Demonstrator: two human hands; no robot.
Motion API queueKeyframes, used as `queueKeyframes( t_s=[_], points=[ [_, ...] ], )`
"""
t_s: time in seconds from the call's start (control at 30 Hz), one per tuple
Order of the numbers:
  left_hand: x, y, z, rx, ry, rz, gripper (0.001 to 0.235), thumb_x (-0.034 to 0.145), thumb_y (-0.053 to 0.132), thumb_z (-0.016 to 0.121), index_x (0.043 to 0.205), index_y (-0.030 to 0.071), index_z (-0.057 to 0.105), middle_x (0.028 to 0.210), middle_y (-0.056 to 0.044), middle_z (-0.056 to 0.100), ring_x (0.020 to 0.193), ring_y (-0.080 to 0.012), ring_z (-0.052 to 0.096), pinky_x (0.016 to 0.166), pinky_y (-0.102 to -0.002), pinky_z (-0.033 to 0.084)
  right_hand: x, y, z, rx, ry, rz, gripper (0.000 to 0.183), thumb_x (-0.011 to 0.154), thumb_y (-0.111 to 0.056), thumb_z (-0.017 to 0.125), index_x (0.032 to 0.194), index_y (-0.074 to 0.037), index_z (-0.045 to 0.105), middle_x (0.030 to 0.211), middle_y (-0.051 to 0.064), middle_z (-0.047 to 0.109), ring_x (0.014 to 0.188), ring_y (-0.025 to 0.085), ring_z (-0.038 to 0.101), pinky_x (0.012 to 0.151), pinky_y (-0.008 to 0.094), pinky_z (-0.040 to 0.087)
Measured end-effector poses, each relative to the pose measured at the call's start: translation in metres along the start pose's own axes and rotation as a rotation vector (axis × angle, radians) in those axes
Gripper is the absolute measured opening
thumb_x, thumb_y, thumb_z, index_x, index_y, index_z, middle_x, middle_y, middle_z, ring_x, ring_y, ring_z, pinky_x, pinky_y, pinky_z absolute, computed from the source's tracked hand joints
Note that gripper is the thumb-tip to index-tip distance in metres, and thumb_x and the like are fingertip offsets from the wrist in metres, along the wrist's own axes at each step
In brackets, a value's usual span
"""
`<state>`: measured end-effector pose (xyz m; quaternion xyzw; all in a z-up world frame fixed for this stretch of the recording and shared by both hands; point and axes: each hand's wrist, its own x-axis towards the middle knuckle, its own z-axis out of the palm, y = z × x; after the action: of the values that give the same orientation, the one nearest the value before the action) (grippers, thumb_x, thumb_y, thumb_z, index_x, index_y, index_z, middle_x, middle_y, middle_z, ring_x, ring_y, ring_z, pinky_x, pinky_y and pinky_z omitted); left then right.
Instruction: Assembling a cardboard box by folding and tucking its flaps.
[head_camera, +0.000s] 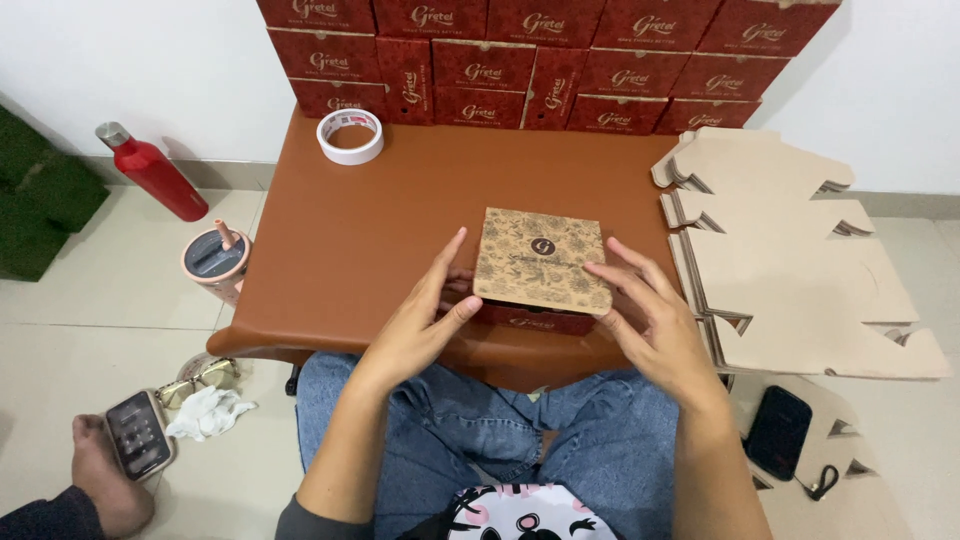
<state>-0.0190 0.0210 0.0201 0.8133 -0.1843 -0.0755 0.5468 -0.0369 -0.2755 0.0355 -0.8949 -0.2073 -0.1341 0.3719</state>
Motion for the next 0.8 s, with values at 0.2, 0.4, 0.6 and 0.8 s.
queueKeyframes(
  t_s=[0.2,0.4,0.6,0.8],
  points=[
    [0.002,-0.003,-0.004,0.089,0.085,0.070,0.056,0.104,0.032,0.047,0.157,0.016,0.036,0.130,-0.023,0.058,0.123,-0.0419,0.058,0.105,-0.055,0.046,0.015,0.009,0.003,-0.007,0.137,-0.116,0.026,0.100,-0.024,0.058,0.117,-0.014,0.074,0.123,0.014,0.070,0.122,0.040,0.063,0.103,0.053,0.048],
    [0.009,-0.014,-0.003,0.120,0.121,0.079,0.049,0.102,0.029,0.055,0.150,0.020,0.051,0.128,-0.019,0.064,0.120,-0.0399,0.063,0.100,-0.050,0.050,0.031,0.010,-0.001,0.109,0.248,-0.141,0.027,0.106,-0.022,0.052,0.107,-0.003,0.071,0.104,0.016,0.073,0.104,0.039,0.070,0.095,0.051,0.051],
    [0.002,-0.023,0.009,-0.147,0.028,0.113,0.081,0.095,0.030,0.066,0.160,0.009,0.023,0.149,-0.037,0.040,0.134,-0.0539,0.044,0.107,-0.057,0.044,0.020,0.024,0.020,0.122,0.367,-0.223,0.030,0.104,-0.026,0.052,0.107,-0.001,0.070,0.104,0.016,0.075,0.104,0.037,0.072,0.095,0.049,0.053],
    [0.003,-0.013,0.008,-0.021,-0.090,0.140,0.149,0.060,0.049,0.092,0.162,0.009,-0.009,0.158,-0.037,0.024,0.145,-0.0553,0.024,0.118,-0.062,0.021,0.010,0.014,0.023,0.163,0.349,-0.221,0.035,0.102,-0.029,0.053,0.103,0.001,0.071,0.103,0.019,0.074,0.110,0.041,0.069,0.098,0.052,0.052]
  ],
)
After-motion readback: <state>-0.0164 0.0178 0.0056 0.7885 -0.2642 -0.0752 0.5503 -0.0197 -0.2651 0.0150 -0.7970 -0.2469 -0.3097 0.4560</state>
